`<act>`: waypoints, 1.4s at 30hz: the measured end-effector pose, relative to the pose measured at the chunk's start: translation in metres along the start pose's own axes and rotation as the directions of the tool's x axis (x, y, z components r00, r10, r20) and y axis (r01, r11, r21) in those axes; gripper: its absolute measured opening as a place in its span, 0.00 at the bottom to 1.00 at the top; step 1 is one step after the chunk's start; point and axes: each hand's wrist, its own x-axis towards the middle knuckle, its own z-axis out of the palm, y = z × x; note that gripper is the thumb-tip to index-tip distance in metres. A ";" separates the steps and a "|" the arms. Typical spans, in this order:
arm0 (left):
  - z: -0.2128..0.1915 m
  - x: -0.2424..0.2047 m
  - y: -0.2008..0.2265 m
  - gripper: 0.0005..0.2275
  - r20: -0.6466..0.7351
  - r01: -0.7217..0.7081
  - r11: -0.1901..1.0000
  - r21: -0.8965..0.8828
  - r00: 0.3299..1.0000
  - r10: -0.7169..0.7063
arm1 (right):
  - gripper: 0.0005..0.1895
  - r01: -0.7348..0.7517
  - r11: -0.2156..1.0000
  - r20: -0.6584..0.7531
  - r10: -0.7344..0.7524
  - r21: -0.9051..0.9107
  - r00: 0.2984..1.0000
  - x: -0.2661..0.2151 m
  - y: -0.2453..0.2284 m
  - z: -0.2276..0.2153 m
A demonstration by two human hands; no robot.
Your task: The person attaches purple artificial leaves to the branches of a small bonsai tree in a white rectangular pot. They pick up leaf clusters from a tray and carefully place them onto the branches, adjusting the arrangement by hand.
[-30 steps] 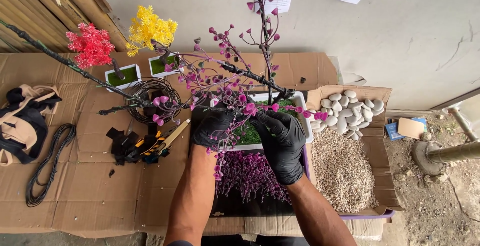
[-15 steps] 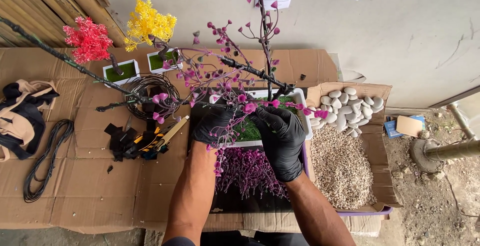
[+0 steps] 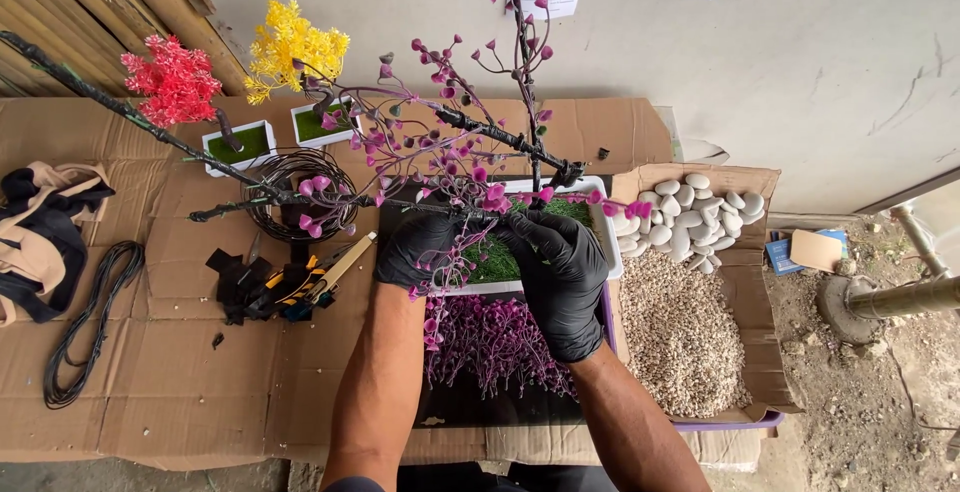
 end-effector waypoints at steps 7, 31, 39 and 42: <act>0.002 0.002 -0.008 0.18 0.010 -0.069 0.994 0.087 0.998 0.068 | 0.12 0.002 0.999 -0.007 -0.002 -0.040 1.000 -0.002 0.002 0.001; -0.004 -0.007 -0.038 0.20 0.087 -0.281 0.893 0.352 0.959 0.268 | 0.13 0.014 0.999 -0.030 -0.013 0.036 0.999 0.000 0.004 0.000; 0.001 -0.013 -0.041 0.20 0.119 -0.340 0.836 0.430 0.940 0.321 | 0.13 -0.004 0.999 -0.015 0.005 0.041 1.000 0.001 0.001 0.000; 0.002 -0.015 -0.043 0.21 0.131 -0.362 0.812 0.458 0.931 0.341 | 0.12 -0.006 0.999 -0.015 0.006 0.033 1.000 0.000 0.002 -0.001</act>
